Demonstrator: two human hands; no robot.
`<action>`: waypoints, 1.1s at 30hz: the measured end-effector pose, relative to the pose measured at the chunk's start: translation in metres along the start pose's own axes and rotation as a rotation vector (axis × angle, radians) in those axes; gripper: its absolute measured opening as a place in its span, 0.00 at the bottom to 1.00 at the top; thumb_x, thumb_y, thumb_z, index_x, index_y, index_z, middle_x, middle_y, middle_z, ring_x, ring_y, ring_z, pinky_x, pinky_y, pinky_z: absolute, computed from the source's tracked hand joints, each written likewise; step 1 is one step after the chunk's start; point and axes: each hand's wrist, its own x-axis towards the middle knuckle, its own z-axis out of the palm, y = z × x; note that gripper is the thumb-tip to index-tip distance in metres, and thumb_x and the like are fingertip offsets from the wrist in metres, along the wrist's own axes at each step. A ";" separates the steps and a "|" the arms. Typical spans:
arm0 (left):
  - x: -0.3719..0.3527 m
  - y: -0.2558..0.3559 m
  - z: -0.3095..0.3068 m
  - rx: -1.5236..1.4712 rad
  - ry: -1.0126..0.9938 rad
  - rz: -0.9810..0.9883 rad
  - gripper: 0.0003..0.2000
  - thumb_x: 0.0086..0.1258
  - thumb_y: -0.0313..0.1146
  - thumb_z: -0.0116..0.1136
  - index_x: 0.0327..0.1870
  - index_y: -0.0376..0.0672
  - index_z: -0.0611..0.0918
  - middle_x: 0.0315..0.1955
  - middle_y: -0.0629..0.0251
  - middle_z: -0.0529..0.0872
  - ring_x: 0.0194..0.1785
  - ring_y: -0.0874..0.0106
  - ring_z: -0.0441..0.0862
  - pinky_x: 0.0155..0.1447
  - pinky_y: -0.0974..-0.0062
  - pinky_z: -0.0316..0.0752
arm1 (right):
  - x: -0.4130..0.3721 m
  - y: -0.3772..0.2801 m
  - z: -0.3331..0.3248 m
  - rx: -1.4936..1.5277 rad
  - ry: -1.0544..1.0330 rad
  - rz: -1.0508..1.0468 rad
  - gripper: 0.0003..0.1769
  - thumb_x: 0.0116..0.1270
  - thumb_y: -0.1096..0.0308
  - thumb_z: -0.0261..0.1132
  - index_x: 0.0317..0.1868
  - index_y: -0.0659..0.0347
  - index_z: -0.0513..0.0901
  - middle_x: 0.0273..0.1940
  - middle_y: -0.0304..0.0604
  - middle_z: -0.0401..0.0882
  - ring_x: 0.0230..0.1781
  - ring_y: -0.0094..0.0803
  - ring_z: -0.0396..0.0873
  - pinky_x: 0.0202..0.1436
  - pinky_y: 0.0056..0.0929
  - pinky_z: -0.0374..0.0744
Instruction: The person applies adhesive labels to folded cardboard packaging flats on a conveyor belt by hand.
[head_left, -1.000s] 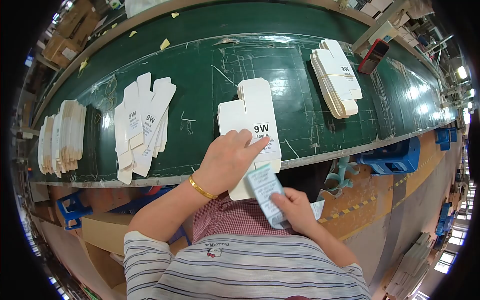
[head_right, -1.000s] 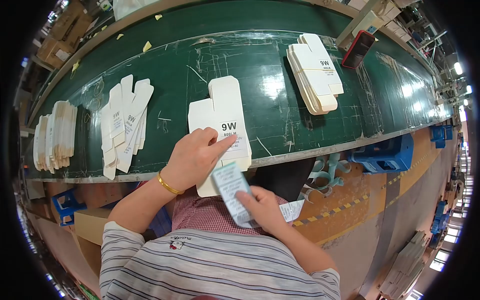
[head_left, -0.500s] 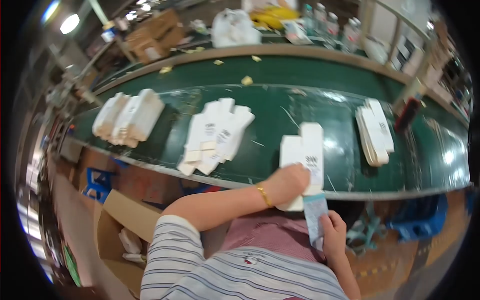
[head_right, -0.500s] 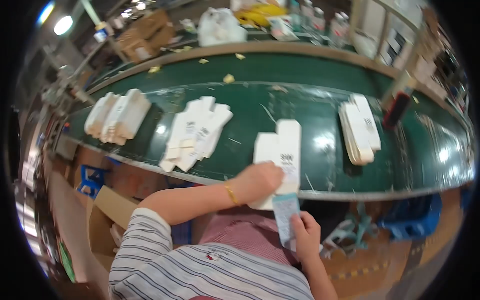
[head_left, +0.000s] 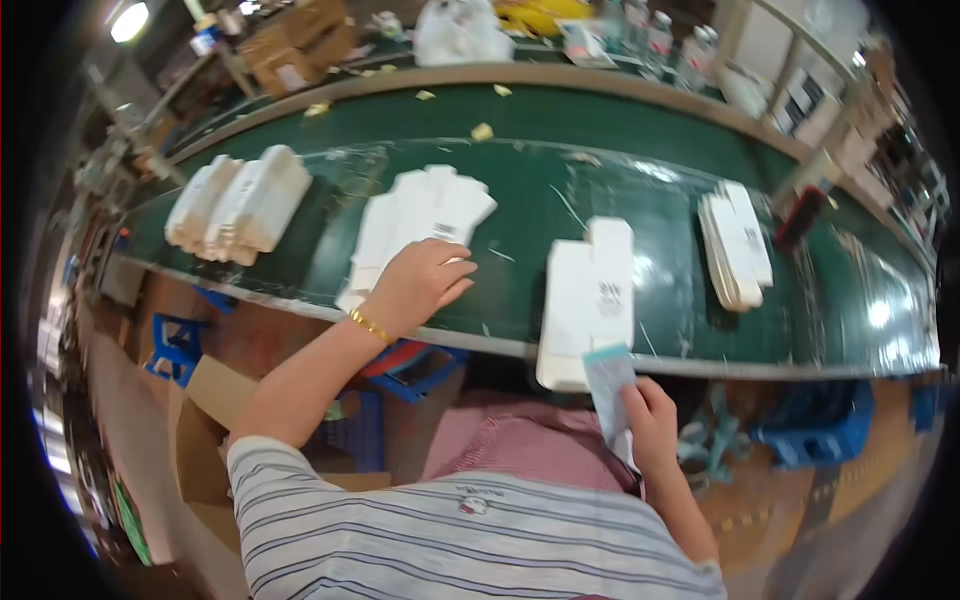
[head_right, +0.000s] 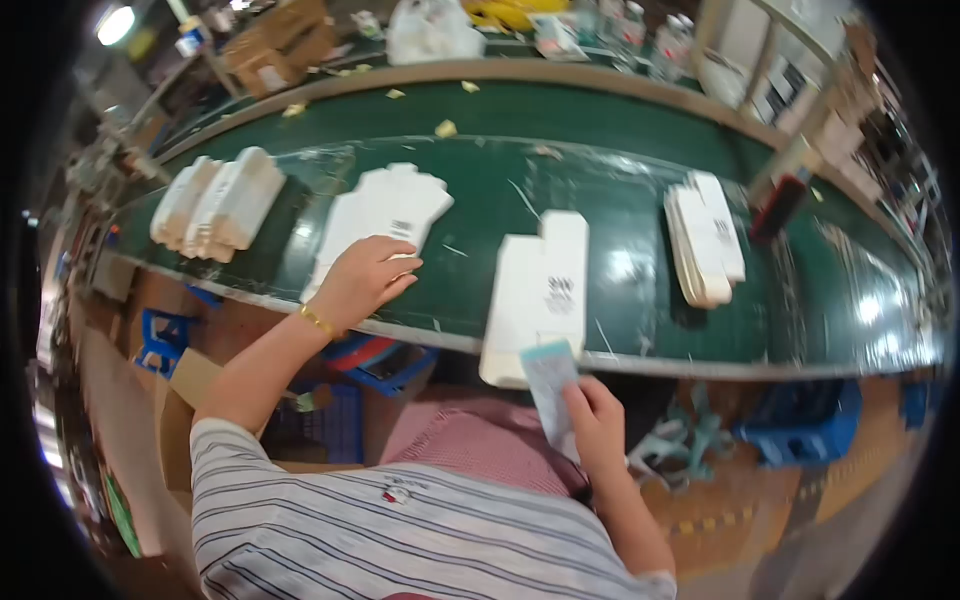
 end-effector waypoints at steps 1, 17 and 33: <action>0.003 0.023 0.007 -0.226 -0.044 -0.090 0.09 0.61 0.29 0.63 0.42 0.40 0.85 0.43 0.60 0.85 0.48 0.63 0.82 0.52 0.67 0.78 | 0.000 0.001 0.002 0.022 -0.010 -0.019 0.10 0.71 0.68 0.61 0.42 0.69 0.83 0.33 0.34 0.80 0.34 0.19 0.73 0.39 0.22 0.73; 0.044 0.135 0.050 -1.039 -0.225 -0.416 0.15 0.63 0.28 0.68 0.52 0.41 0.86 0.39 0.66 0.86 0.36 0.79 0.81 0.43 0.81 0.77 | 0.013 -0.016 -0.005 -0.171 -0.157 -0.105 0.17 0.62 0.73 0.68 0.52 0.66 0.80 0.42 0.43 0.81 0.40 0.28 0.79 0.44 0.26 0.77; 0.053 0.114 0.072 -1.091 -0.134 -0.625 0.08 0.65 0.24 0.65 0.44 0.36 0.88 0.36 0.65 0.86 0.39 0.80 0.82 0.43 0.83 0.77 | 0.020 -0.011 0.017 -0.075 -0.026 -0.042 0.12 0.74 0.67 0.61 0.49 0.67 0.82 0.37 0.36 0.83 0.36 0.17 0.76 0.41 0.19 0.76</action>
